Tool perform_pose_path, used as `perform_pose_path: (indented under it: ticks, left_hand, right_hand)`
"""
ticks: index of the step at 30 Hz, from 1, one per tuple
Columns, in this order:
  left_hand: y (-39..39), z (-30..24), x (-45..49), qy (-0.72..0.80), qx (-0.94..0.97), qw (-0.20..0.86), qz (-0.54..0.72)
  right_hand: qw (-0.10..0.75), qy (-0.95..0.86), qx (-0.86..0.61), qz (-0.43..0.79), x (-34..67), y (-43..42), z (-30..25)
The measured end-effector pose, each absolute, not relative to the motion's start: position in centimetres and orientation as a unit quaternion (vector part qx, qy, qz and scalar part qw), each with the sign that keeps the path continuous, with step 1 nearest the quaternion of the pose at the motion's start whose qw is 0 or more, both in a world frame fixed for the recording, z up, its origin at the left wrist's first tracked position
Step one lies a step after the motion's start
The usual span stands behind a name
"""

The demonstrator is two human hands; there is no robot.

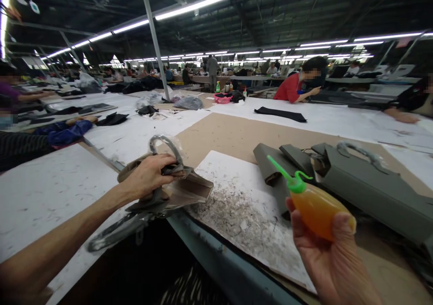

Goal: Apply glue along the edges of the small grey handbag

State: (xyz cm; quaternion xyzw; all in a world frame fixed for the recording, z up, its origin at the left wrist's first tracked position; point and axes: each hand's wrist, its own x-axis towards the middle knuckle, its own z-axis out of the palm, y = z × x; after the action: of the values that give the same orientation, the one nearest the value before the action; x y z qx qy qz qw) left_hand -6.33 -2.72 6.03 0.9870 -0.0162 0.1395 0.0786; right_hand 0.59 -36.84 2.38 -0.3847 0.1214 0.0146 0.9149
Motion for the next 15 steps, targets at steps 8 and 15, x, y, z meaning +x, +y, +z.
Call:
perform_pose_path:
  ticks: [8,15]
  left_hand:
    - [-3.8,10.0,-1.5,-0.104,0.977,-0.109,0.15]
    - [-9.3,5.0,0.7,-0.31,0.879,-0.294,0.213]
  right_hand:
    - [0.908,0.186,-0.375,-0.007,-1.1,-38.1,3.0]
    - [0.897,0.145,-0.416,0.03,0.3,-41.1,-0.2]
